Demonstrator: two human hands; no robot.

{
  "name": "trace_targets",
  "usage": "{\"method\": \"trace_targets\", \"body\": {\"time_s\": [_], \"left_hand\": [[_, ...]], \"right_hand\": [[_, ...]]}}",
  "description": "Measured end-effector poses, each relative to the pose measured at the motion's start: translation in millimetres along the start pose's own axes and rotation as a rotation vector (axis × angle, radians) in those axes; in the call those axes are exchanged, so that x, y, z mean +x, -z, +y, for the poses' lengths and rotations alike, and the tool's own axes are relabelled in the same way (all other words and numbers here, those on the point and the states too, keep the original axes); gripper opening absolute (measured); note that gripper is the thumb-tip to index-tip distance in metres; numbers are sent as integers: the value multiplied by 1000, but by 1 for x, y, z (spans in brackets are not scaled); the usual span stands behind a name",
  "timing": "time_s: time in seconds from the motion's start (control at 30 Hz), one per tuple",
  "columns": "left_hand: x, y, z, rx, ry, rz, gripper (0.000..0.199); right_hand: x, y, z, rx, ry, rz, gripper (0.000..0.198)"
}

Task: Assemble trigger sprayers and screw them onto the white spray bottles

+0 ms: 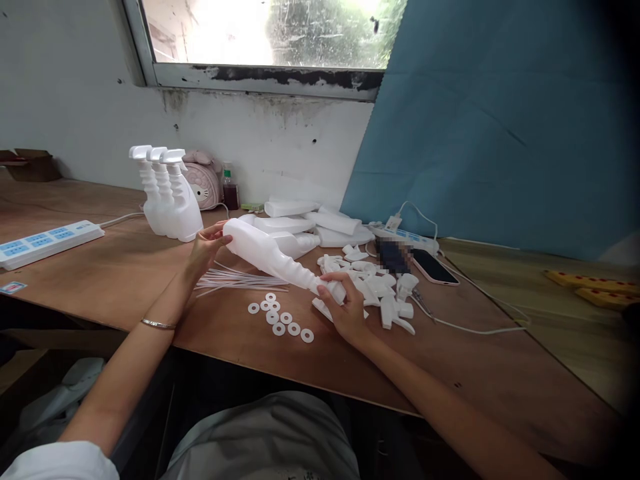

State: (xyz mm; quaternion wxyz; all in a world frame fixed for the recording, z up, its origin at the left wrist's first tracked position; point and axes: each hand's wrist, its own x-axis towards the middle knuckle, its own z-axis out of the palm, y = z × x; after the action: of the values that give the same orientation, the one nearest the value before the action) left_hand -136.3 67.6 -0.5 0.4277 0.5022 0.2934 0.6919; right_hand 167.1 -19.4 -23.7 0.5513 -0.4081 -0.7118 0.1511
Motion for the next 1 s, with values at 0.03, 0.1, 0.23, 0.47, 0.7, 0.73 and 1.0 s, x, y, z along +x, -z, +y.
{"method": "trace_targets", "body": {"time_s": [0.03,0.1,0.23,0.47,0.7,0.73,1.0], "left_hand": [[0,1,0,-37,10,2,29],[1,1,1,-116,24,-1,24],[0,1,4,-167,59,-82,23],[1,3,7,-67,69,-111,24],[1,3,13,-13,63,-73,26],[1,3,14,-31,71,-82,22],[0,2,16,-98,53,-61,22]], "right_hand": [[0,0,0,7,-6,-9,12],[-1,-1,0,16,-21,-20,13],[-1,-1,-2,19,-29,-38,14],[-1,0,-2,22,-31,-35,16],[-2,-1,-1,16,-9,-15,15],[-2,-1,-1,19,-7,-17,15],[-4,-2,2,3,23,-59,14]]}}
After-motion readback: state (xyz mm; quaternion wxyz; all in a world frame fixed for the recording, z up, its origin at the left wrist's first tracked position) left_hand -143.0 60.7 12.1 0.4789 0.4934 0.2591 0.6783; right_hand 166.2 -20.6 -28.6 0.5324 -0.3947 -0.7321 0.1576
